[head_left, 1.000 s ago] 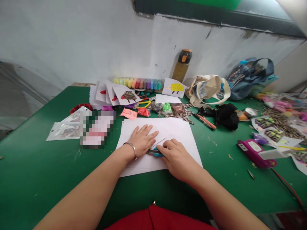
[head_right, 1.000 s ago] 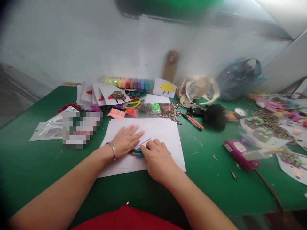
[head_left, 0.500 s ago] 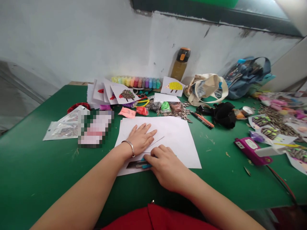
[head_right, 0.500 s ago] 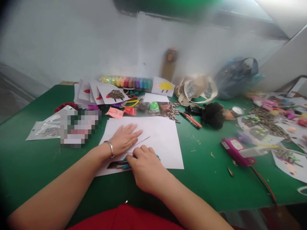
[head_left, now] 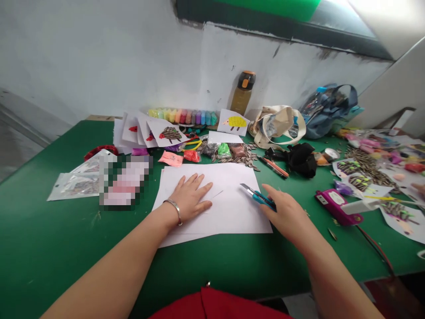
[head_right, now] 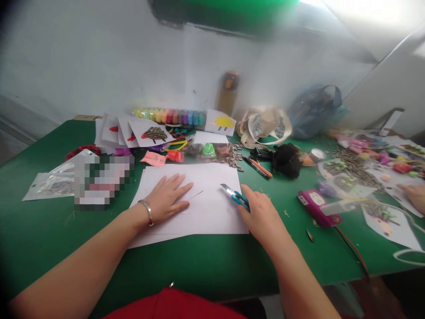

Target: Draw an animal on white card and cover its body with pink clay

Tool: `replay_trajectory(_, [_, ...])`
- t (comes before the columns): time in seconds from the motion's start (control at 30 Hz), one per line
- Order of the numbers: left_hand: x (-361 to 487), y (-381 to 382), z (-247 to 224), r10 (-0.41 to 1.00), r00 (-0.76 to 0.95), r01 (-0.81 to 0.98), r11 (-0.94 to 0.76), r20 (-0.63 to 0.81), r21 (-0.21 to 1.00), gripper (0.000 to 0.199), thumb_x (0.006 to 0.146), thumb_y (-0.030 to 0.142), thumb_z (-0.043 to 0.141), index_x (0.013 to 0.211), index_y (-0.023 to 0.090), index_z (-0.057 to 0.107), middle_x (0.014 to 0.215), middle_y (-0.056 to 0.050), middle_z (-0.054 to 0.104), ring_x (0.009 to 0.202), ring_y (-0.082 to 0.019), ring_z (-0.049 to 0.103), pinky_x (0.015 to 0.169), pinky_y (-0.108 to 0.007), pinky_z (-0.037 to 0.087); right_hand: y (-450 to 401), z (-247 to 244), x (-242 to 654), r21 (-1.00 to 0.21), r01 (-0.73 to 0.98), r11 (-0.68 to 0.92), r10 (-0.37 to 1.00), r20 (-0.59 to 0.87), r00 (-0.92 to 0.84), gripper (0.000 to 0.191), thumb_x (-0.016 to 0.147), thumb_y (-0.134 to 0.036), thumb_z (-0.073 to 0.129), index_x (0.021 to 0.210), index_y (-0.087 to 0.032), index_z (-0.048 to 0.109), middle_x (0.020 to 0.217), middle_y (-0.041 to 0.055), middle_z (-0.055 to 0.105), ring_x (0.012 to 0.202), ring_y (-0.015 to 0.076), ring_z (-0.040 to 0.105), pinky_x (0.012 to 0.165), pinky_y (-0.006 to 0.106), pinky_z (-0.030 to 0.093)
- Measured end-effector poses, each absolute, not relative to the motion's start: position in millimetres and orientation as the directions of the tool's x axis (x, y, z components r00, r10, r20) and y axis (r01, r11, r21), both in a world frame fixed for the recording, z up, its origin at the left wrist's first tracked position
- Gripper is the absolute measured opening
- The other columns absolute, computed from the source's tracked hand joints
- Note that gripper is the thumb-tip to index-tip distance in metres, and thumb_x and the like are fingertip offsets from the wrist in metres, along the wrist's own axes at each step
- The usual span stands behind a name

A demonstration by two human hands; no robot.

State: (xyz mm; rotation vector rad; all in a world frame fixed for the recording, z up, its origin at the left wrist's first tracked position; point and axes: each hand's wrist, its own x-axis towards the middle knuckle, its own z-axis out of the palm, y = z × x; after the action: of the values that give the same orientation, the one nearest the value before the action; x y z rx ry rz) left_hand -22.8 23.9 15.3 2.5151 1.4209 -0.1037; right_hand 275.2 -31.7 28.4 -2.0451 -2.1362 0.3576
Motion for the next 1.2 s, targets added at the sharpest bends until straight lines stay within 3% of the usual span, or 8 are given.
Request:
replay_trajectory(0.2, [-21, 21, 14, 0.782, 0.619, 0.779, -0.597, -0.081, 0.191, 0.046, 0.094, 0.041, 0.047, 0.138, 0.027, 0.047, 0.149, -0.014, 0.039, 0.138, -0.036, 0.031, 0.108, -0.062, 0.022, -15, 21, 277, -0.126, 0.991, -0.032, 0.999, 0.032, 0.037, 0.04, 0.089, -0.031, 0.048, 0.125, -0.017, 0.055, 0.099, 0.0115, 0.063, 0.097, 0.0294, 0.055, 0.083, 0.04, 0.043])
replay_trajectory(0.3, [-18, 17, 14, 0.746, 0.665, 0.737, -0.644, -0.046, 0.206, 0.044, 0.093, 0.038, 0.049, 0.135, 0.025, 0.049, 0.145, -0.014, 0.043, 0.135, -0.037, 0.034, 0.105, -0.064, 0.024, -14, 21, 277, -0.054, 0.998, -0.029, 0.998, 0.056, 0.032, 0.035, 0.089, -0.032, 0.048, 0.119, -0.019, 0.06, 0.106, 0.0132, 0.063, 0.1, 0.0321, 0.054, 0.083, 0.043, 0.043])
replay_trajectory(0.4, [-12, 11, 15, 0.72, 0.694, 0.704, -0.673, -0.018, 0.228, 0.044, 0.092, 0.038, 0.052, 0.134, 0.026, 0.05, 0.143, -0.014, 0.045, 0.134, -0.038, 0.035, 0.105, -0.064, 0.025, -12, 24, 267, -0.134, 0.989, 0.068, 0.989, 0.141, -0.049, 0.033, 0.088, -0.033, 0.051, 0.117, -0.02, 0.062, 0.119, 0.0128, 0.061, 0.109, 0.0325, 0.05, 0.087, 0.045, 0.043])
replay_trajectory(0.53, [-6, 3, 17, 0.669, 0.743, 0.65, -0.724, 0.008, 0.231, 0.044, 0.091, 0.04, 0.055, 0.132, 0.026, 0.05, 0.14, -0.013, 0.047, 0.134, -0.038, 0.034, 0.105, -0.063, 0.024, 7, 39, 231, -0.335, 0.865, 0.374, 0.926, 0.187, -0.328, 0.033, 0.091, -0.026, 0.048, 0.12, -0.018, 0.062, 0.119, 0.0101, 0.063, 0.111, 0.025, 0.051, 0.097, 0.04, 0.04])
replay_trajectory(0.63, [-4, 0, 19, 0.65, 0.76, 0.628, -0.744, 0.026, 0.227, 0.045, 0.09, 0.041, 0.056, 0.131, 0.026, 0.05, 0.138, -0.012, 0.048, 0.132, -0.037, 0.034, 0.104, -0.062, 0.025, 36, 51, 192, -0.331, 0.775, 0.538, 0.841, 0.145, -0.521, 0.034, 0.091, -0.015, 0.043, 0.118, -0.019, 0.063, 0.118, 0.0077, 0.064, 0.111, 0.0215, 0.052, 0.097, 0.035, 0.038])
replay_trajectory(0.73, [-3, -2, 20, 0.64, 0.767, 0.616, -0.755, 0.047, 0.225, 0.044, 0.09, 0.042, 0.055, 0.13, 0.025, 0.051, 0.136, -0.012, 0.048, 0.128, -0.036, 0.037, 0.103, -0.061, 0.027, 67, 56, 154, -0.183, 0.772, 0.609, 0.789, 0.037, -0.614, 0.036, 0.089, -0.01, 0.041, 0.116, -0.017, 0.064, 0.115, 0.0092, 0.065, 0.107, 0.0214, 0.051, 0.093, 0.034, 0.037])
replay_trajectory(1.0, [-3, -3, 19, 0.623, 0.773, 0.588, -0.773, 0.116, 0.238, 0.042, 0.088, 0.045, 0.057, 0.124, 0.023, 0.056, 0.127, -0.011, 0.054, 0.122, -0.032, 0.041, 0.108, -0.051, 0.026, 89, 44, 111, -0.109, 0.727, 0.678, 0.728, -0.038, -0.684, 0.025, 0.089, -0.015, 0.044, 0.098, -0.019, 0.066, 0.104, 0.0104, 0.063, 0.099, 0.0233, 0.051, 0.084, 0.035, 0.037])
replay_trajectory(1.2, [-3, -4, 19, 0.604, 0.786, 0.566, -0.789, 0.133, 0.241, 0.04, 0.09, 0.046, 0.055, 0.121, 0.021, 0.057, 0.122, -0.01, 0.057, 0.116, -0.03, 0.046, 0.107, -0.046, 0.028, 87, 40, 117, -0.073, 0.774, 0.628, 0.77, -0.083, -0.633, 0.026, 0.089, -0.021, 0.046, 0.11, -0.017, 0.06, 0.105, 0.012, 0.061, 0.096, 0.0241, 0.054, 0.08, 0.035, 0.038])
